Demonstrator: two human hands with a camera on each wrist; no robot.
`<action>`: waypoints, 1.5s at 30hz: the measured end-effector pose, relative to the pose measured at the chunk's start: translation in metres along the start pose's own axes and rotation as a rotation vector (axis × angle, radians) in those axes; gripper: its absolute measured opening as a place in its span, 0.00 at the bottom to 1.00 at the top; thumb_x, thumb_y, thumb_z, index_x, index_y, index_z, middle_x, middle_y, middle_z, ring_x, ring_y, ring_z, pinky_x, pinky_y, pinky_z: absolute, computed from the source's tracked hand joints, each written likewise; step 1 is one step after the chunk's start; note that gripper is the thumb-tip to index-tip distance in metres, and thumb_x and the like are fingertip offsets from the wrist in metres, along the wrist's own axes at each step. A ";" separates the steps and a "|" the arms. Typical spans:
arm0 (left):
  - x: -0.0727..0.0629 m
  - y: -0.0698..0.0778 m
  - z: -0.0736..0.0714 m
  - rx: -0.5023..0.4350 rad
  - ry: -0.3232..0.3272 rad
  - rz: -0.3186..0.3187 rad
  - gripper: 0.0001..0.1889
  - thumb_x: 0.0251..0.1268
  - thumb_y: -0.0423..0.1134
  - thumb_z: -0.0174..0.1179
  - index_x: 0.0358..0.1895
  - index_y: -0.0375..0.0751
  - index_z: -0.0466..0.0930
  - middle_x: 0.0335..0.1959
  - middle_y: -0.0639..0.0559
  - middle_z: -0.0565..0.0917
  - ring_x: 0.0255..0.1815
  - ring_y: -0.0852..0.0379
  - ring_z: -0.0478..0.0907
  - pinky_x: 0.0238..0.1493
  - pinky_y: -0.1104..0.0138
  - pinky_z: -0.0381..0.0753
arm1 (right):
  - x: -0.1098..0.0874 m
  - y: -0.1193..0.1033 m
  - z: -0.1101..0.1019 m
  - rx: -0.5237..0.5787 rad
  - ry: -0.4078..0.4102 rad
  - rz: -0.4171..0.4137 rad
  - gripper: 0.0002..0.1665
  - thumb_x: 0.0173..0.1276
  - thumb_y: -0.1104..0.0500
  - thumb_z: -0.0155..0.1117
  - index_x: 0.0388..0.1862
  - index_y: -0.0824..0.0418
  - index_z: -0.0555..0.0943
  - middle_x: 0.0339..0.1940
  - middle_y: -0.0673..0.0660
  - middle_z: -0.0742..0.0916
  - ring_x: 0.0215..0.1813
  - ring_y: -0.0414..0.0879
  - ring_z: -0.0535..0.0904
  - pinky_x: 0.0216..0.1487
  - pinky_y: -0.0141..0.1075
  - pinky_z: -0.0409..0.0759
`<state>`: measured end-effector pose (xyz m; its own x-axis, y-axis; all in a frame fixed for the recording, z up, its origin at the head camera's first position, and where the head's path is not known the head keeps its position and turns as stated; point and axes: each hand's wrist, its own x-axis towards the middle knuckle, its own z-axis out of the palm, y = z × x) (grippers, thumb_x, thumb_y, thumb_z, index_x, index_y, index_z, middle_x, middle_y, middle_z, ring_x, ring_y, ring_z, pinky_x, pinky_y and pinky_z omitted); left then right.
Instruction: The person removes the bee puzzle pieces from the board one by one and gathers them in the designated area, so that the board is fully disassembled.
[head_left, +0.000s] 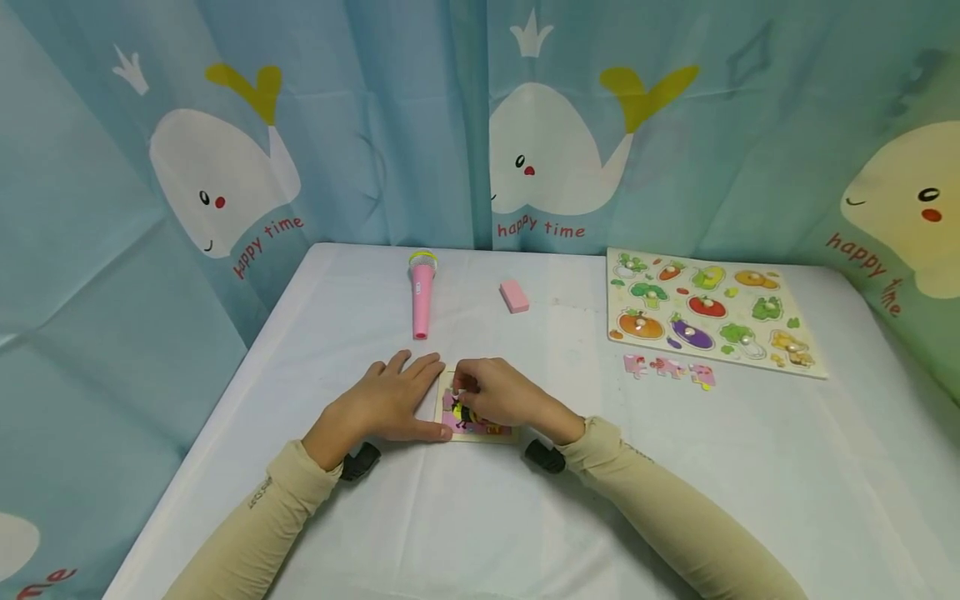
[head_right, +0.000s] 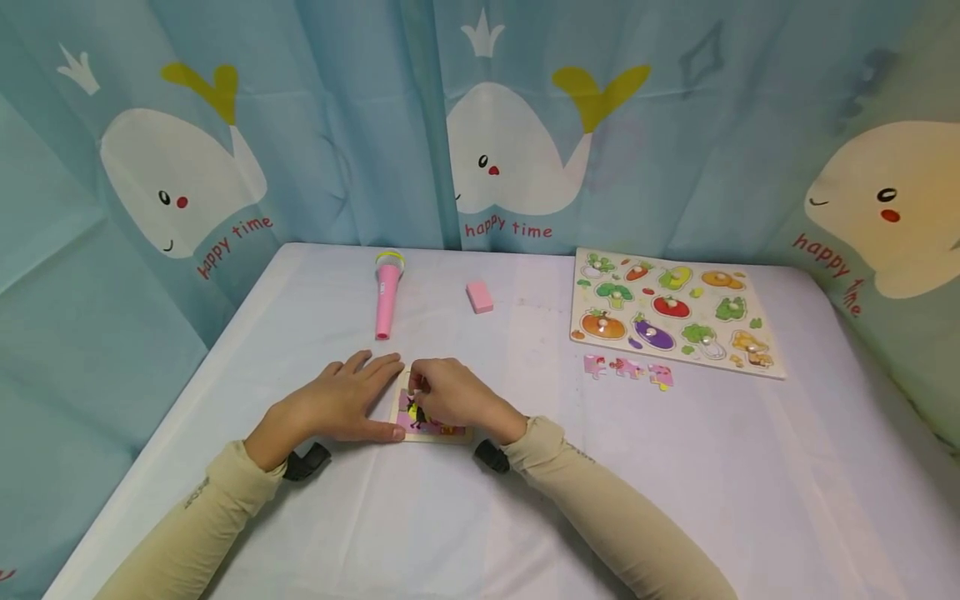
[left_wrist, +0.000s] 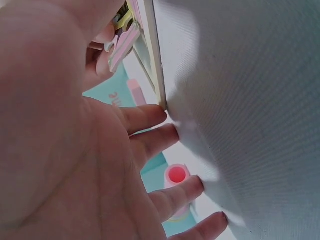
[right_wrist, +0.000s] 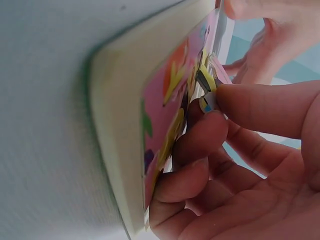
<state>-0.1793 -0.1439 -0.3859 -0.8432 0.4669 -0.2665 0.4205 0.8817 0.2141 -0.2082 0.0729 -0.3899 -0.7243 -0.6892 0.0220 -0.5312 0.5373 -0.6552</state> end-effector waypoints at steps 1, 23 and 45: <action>0.000 0.000 0.000 0.002 0.001 -0.001 0.52 0.70 0.69 0.65 0.85 0.38 0.58 0.86 0.45 0.58 0.84 0.32 0.51 0.76 0.35 0.58 | 0.000 0.000 0.000 -0.005 0.002 -0.004 0.04 0.74 0.71 0.65 0.37 0.64 0.82 0.29 0.50 0.81 0.33 0.41 0.74 0.38 0.35 0.75; -0.001 0.002 -0.001 0.013 -0.001 -0.022 0.49 0.71 0.67 0.65 0.84 0.40 0.61 0.85 0.46 0.60 0.84 0.33 0.53 0.75 0.36 0.60 | -0.010 0.009 -0.020 0.155 0.078 0.088 0.05 0.80 0.65 0.64 0.43 0.64 0.85 0.34 0.52 0.85 0.34 0.44 0.77 0.37 0.37 0.78; -0.001 0.002 -0.002 -0.041 0.000 -0.008 0.58 0.61 0.69 0.72 0.85 0.38 0.58 0.85 0.45 0.59 0.84 0.33 0.50 0.76 0.34 0.56 | -0.063 0.051 -0.059 0.241 0.200 0.251 0.06 0.80 0.66 0.64 0.49 0.66 0.86 0.27 0.57 0.82 0.26 0.48 0.75 0.27 0.37 0.74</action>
<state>-0.1779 -0.1430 -0.3834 -0.8463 0.4603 -0.2683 0.4000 0.8816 0.2507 -0.2154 0.1727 -0.3805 -0.9023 -0.4299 -0.0305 -0.2254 0.5311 -0.8168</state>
